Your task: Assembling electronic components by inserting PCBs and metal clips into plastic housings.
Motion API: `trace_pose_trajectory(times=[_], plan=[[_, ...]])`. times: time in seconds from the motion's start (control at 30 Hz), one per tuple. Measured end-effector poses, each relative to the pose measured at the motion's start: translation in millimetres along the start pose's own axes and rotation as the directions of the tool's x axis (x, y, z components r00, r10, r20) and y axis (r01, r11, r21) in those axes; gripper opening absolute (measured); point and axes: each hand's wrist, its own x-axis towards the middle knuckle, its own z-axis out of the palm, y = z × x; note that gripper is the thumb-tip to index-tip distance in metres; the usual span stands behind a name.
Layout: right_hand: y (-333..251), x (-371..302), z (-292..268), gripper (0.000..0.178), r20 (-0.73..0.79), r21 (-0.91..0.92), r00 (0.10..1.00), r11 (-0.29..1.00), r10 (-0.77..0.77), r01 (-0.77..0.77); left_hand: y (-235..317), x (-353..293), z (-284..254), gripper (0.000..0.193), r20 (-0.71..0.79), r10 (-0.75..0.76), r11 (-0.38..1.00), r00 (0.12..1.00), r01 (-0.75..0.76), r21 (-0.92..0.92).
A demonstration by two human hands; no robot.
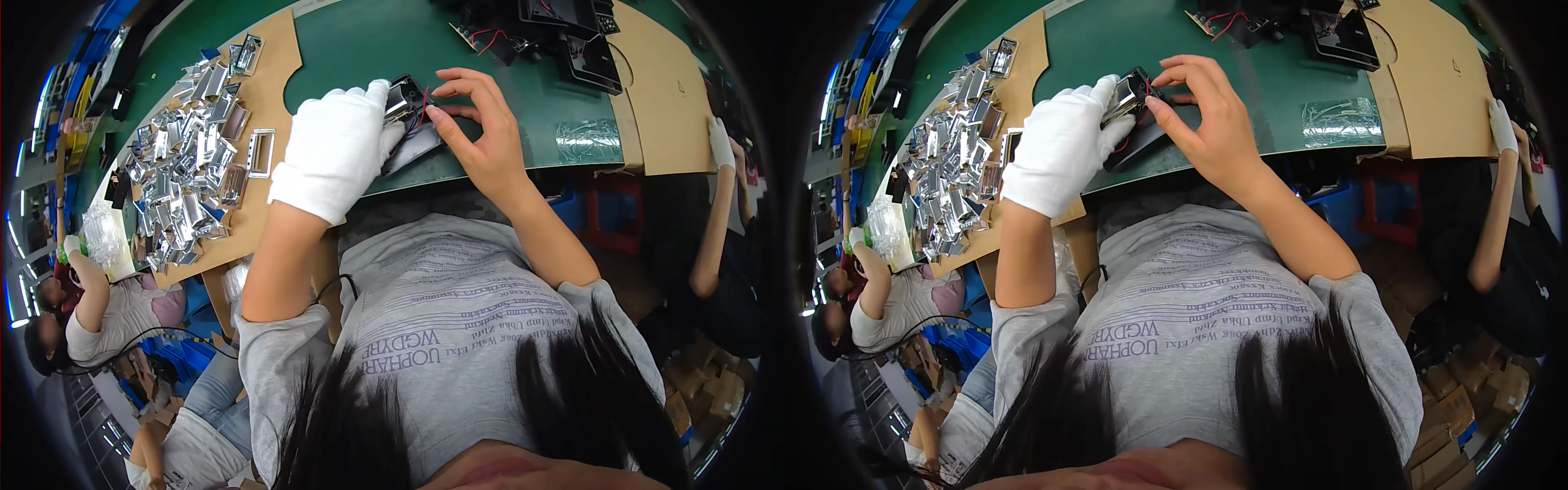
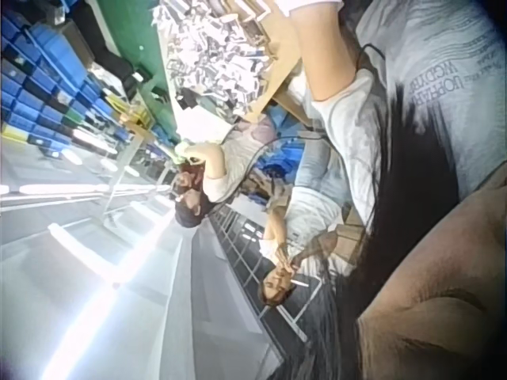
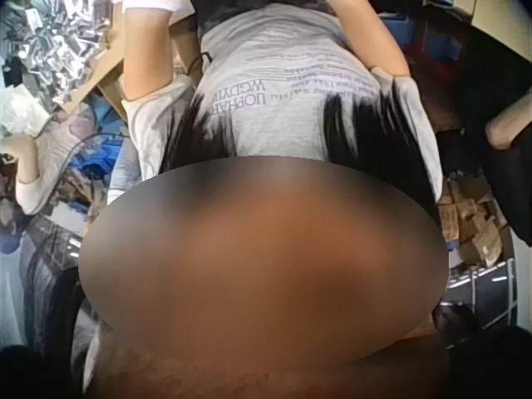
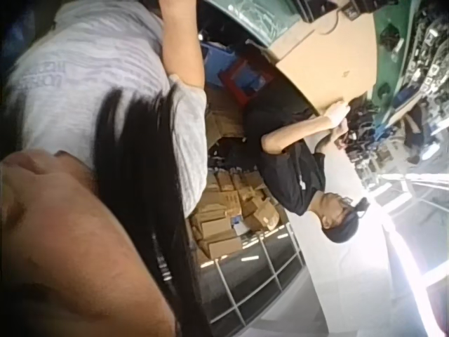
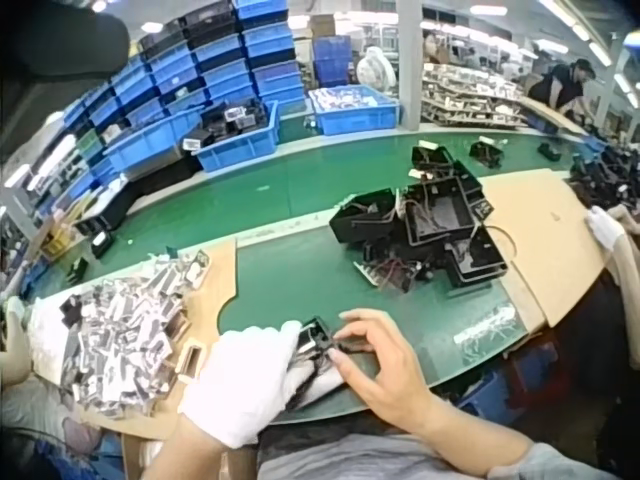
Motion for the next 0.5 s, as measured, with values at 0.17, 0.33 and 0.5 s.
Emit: trace_pose_trajectory(times=[0.17,0.33,0.5], plan=[[1,4,3,0.023,0.021,-0.078,0.998,0.995,-0.063,0.065,2,14,-7,0.03,0.158,-0.068,0.99,0.985,0.087,-0.114],[2,3,3,0.026,-0.011,-0.056,1.0,0.998,-0.024,0.023,0,18,-27,0.033,0.289,-0.165,0.937,0.943,0.241,-0.253],[3,1,0,0.03,-0.083,0.121,0.996,0.993,0.017,-0.006,-31,8,-3,0.033,0.125,-0.163,0.724,0.979,0.205,-0.658]])
